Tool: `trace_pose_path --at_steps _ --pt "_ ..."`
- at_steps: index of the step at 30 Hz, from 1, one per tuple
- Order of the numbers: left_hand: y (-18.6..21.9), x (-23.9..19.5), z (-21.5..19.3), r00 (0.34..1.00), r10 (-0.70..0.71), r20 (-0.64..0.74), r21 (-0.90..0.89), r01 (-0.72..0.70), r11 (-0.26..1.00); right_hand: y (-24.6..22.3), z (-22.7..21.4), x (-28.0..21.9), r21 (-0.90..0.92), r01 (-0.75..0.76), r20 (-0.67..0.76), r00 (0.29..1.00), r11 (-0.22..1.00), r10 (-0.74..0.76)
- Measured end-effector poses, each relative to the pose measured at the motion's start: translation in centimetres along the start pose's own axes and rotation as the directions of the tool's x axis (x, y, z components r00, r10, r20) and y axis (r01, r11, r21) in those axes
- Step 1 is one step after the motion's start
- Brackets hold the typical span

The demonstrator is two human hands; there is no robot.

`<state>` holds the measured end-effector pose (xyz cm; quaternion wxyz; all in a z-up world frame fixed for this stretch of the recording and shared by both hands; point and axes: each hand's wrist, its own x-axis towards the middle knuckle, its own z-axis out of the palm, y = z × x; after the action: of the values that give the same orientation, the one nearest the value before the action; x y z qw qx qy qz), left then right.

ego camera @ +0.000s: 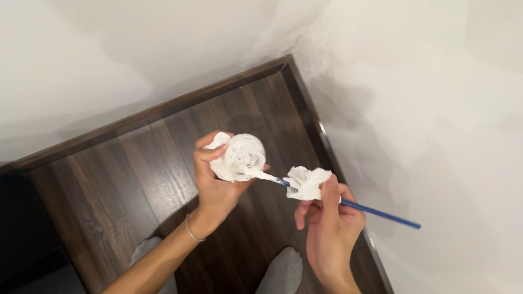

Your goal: The person applies a white substance from a container onto a piece of paper using a brush, then applies the substance to the corner of a wall where it meets the floor, and finally wipes the area with the paper.

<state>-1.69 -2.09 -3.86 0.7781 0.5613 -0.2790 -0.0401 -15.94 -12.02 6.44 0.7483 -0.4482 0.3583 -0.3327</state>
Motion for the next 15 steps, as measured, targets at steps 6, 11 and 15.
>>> trace_pose_path --at_steps 6,11,15 --pt "0.1 0.1 0.3 0.983 -0.182 0.007 0.189 0.177 0.966 2.1 -4.0 1.2 -0.07 0.163 -0.17 0.97 0.984 -0.173" --pt "-0.2 -0.6 0.9 0.968 -0.245 0.061 0.219 0.226 0.949 5.2 -6.4 4.7 -0.427 0.213 -0.223 0.917 0.879 -0.331" --pt "-0.2 -0.9 1.0 0.97 -0.224 0.096 0.141 0.209 0.968 7.2 -6.0 8.2 -0.665 0.434 0.002 0.814 0.608 -0.58"
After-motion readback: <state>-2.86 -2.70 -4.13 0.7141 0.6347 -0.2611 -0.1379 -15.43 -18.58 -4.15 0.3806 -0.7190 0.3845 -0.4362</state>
